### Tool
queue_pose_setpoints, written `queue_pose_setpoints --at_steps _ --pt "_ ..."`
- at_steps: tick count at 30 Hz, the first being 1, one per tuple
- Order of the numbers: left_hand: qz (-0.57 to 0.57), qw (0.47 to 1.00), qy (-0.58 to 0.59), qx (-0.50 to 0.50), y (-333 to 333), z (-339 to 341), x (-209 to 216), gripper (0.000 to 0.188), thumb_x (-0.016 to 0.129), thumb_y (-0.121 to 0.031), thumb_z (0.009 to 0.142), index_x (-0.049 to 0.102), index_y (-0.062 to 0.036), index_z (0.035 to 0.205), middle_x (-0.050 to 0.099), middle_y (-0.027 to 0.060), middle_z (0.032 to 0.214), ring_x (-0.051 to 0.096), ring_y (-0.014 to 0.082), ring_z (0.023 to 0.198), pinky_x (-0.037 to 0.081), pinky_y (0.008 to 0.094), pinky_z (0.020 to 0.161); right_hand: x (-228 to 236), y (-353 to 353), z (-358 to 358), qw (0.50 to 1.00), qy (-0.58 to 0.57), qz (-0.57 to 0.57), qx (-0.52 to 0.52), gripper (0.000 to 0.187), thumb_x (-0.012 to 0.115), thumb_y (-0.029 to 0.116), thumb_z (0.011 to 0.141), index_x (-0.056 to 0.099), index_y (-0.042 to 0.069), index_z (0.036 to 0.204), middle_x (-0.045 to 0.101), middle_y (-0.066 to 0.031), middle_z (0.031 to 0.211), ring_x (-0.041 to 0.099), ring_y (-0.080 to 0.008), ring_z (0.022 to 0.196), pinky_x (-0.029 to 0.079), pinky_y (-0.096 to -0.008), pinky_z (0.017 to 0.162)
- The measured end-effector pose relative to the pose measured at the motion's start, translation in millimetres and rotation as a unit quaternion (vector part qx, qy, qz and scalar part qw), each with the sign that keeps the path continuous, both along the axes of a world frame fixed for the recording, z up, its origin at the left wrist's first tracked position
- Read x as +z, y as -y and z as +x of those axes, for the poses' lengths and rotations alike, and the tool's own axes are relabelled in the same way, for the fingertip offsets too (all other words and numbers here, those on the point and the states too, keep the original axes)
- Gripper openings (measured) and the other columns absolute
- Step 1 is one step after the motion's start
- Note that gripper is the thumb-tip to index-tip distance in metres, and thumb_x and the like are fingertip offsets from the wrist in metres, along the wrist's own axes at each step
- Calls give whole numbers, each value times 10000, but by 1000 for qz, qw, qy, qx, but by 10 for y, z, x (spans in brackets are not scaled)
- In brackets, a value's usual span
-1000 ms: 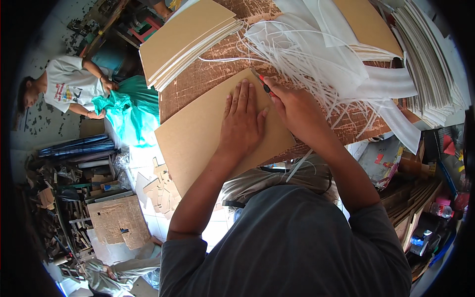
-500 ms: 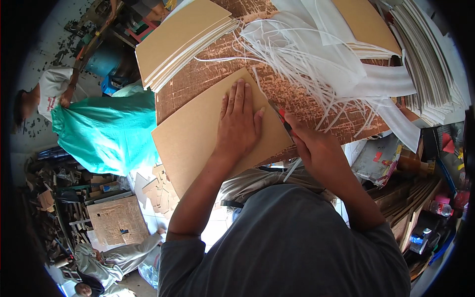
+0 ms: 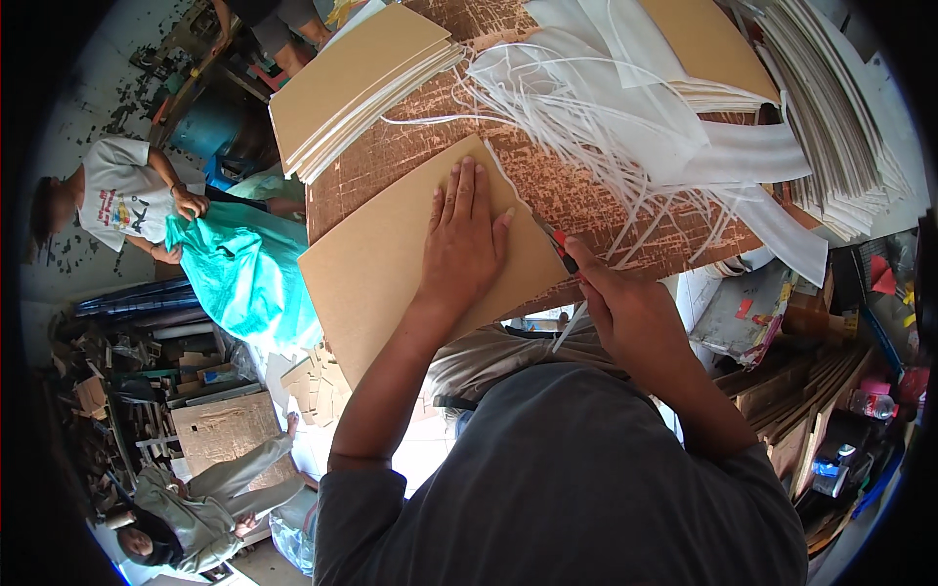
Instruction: The person trims the edges of cardboard sheets using a utility knife and picks up a foam sheet by hand.
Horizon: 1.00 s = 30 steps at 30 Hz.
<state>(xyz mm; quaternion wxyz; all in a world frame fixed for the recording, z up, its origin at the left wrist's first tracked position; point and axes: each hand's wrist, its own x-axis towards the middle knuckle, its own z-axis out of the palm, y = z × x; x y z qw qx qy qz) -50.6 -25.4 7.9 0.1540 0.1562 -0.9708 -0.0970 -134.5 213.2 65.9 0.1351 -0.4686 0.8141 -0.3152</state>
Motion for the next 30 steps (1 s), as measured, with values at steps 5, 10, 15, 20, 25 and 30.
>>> queue_pose_setpoints --at_steps 5,10,15,20,25,30 --pt "32 998 43 -32 -365 272 194 669 486 -329 1098 300 68 1602 298 275 1674 266 434 1571 228 563 1275 -114 -21 -32 998 -55 -14 19 567 614 101 992 463 32 1535 712 -219 865 683 -402 682 538 -529 633" --pt "49 997 56 -31 -627 391 165 670 490 -319 1095 291 60 1610 286 261 1684 248 404 1587 219 579 1274 -104 -42 23 998 -52 -19 19 622 623 84 980 428 53 1569 714 -221 903 688 -404 716 539 -533 635" --pt "-8 997 82 -3 -670 356 85 681 487 -308 1091 268 60 1621 252 236 1707 210 357 1609 197 561 1287 -66 -182 15 1000 -6 0 30 648 620 56 976 408 66 1589 704 -222 914 681 -401 721 529 -523 635" --pt "-16 997 79 8 -690 345 61 671 473 -304 1092 276 68 1615 255 236 1706 216 360 1607 188 561 1287 -89 -332 105 1000 -1 -9 27 658 616 64 985 394 90 1605 687 -203 861 674 -392 688 520 -515 616" --pt "-19 997 79 10 -706 334 37 661 458 -296 1093 282 75 1611 255 238 1706 224 369 1604 182 562 1286 12 -515 234 998 22 51 9 714 615 55 977 357 154 1636 667 -183 825 664 -381 649 517 -501 575" --pt "-36 997 69 13 -704 338 17 648 439 -286 1097 282 76 1610 258 239 1703 234 393 1595 188 566 1284 61 -671 356 996 19 89 15 820 639 46 935 292 187 1665 643 -155 804 650 -364 608 524 -485 546"
